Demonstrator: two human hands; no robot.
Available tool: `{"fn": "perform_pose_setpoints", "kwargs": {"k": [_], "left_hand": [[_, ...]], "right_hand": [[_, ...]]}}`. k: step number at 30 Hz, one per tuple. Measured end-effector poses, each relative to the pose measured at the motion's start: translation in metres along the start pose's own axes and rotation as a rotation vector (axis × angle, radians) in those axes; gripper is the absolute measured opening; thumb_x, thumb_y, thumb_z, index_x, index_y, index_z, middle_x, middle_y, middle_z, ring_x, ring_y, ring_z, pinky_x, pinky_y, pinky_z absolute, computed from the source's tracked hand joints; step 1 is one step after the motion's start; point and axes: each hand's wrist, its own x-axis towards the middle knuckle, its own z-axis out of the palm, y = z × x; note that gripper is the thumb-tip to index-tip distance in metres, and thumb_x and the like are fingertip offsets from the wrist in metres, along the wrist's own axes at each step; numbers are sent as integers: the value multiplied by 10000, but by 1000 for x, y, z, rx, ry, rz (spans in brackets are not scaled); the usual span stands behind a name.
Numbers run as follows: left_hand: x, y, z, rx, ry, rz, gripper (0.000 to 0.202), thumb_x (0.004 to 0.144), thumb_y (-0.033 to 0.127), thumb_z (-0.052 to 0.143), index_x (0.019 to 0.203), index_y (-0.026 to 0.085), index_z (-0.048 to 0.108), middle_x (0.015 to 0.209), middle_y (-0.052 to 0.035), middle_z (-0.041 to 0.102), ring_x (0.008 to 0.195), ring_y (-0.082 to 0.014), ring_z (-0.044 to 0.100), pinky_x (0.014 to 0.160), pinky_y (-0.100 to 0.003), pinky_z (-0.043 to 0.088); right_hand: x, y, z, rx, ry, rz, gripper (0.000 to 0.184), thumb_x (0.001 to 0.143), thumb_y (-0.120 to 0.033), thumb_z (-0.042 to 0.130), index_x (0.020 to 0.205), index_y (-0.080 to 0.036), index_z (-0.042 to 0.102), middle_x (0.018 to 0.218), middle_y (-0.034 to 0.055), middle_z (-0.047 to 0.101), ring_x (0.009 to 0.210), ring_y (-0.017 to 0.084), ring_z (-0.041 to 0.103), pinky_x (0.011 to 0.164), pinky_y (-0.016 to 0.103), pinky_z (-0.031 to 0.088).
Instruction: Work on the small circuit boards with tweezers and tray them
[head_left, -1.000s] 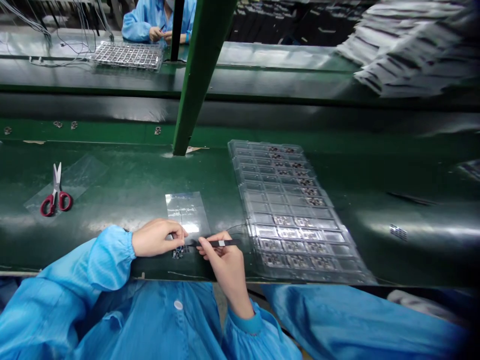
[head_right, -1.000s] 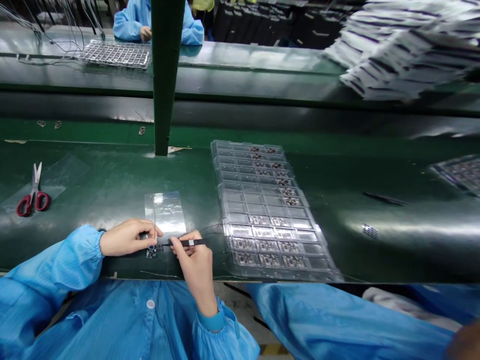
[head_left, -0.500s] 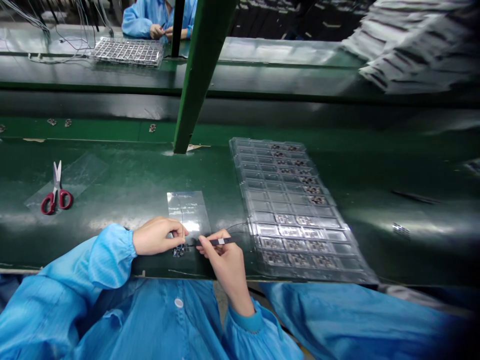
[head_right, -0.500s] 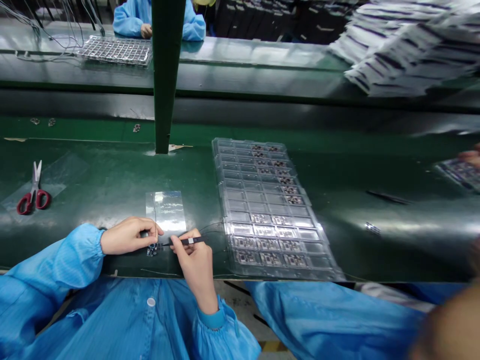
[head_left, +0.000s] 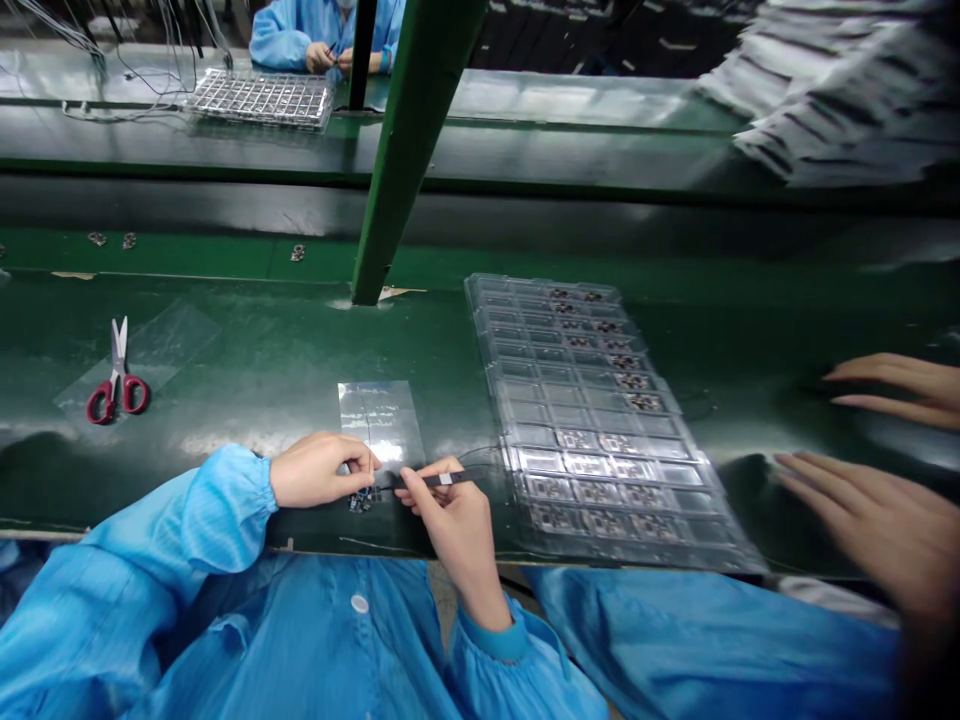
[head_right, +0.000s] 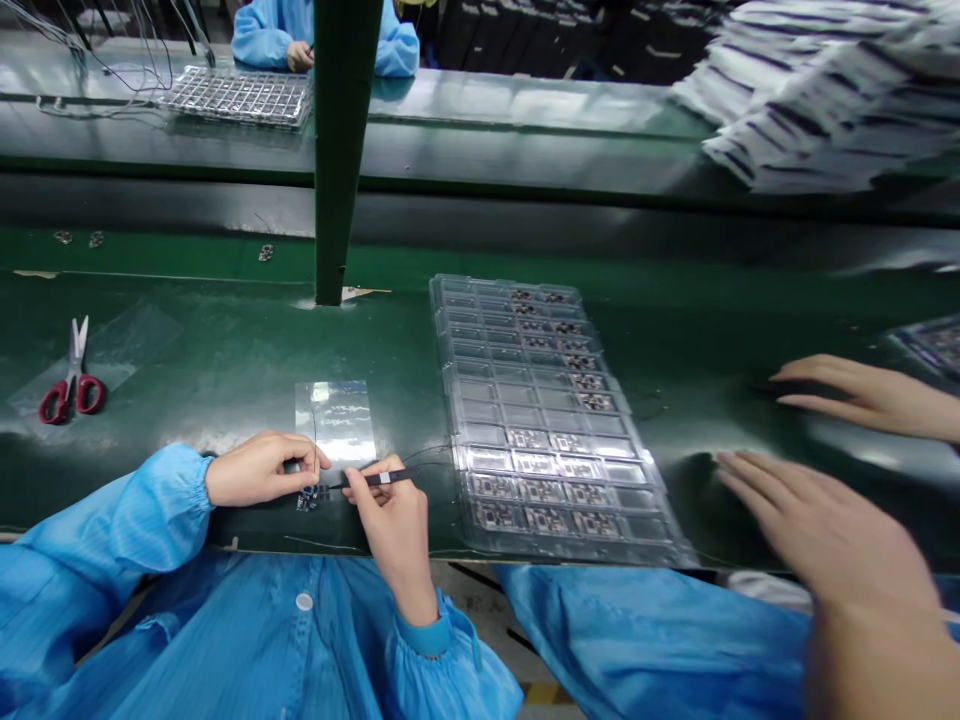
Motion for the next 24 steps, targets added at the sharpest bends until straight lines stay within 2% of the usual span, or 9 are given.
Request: {"fn": "perform_pose_setpoints", "kwargs": {"k": [6,10,13,15,19,24], "left_hand": [[0,-1,-1,-14,-4,-18,122,846,199,577,730,172,603,1030,-34,721,902,-175,666,756,-241,450],[-1,-3,0,-122,15,-30,133,840,209,578,715,167,595,1015,-52,723,928,-177,670,761,-235,459],[0,-4,0,-197,51,-66,122,839,217,569,737,164,611,980,-42,730,889,-167,673,755,-229,463],[0,-4,0,-222,55,-97,113,832,233,574,762,161,625,891,-28,731,800,-155,668,710,-225,466],[1,-3,1,-325,2,-171,136,834,264,571,766,150,599,626,16,651,632,-136,641,607,-208,451],[2,-3,2,-369,-13,-225,146,848,271,547,767,154,580,581,32,619,624,-144,657,602,-211,449]], "right_hand": [[3,-2,-8,224,-74,-9,180,737,-370,728,641,-281,604,567,52,691,534,204,681,507,294,535],[0,3,-3,351,43,-35,222,750,-389,719,663,-233,587,556,23,668,494,177,644,507,285,536],[-2,7,6,358,143,-83,251,781,-382,701,678,-190,575,580,5,648,519,163,639,538,269,540],[-3,10,10,341,169,-104,257,786,-376,700,685,-177,573,599,3,642,536,162,642,552,269,543],[-4,12,14,319,178,-116,245,788,-357,705,706,-170,570,623,1,634,563,161,651,571,265,548],[-7,10,14,270,179,-112,256,776,-361,711,696,-172,557,617,-5,609,570,166,655,573,268,558]]}}
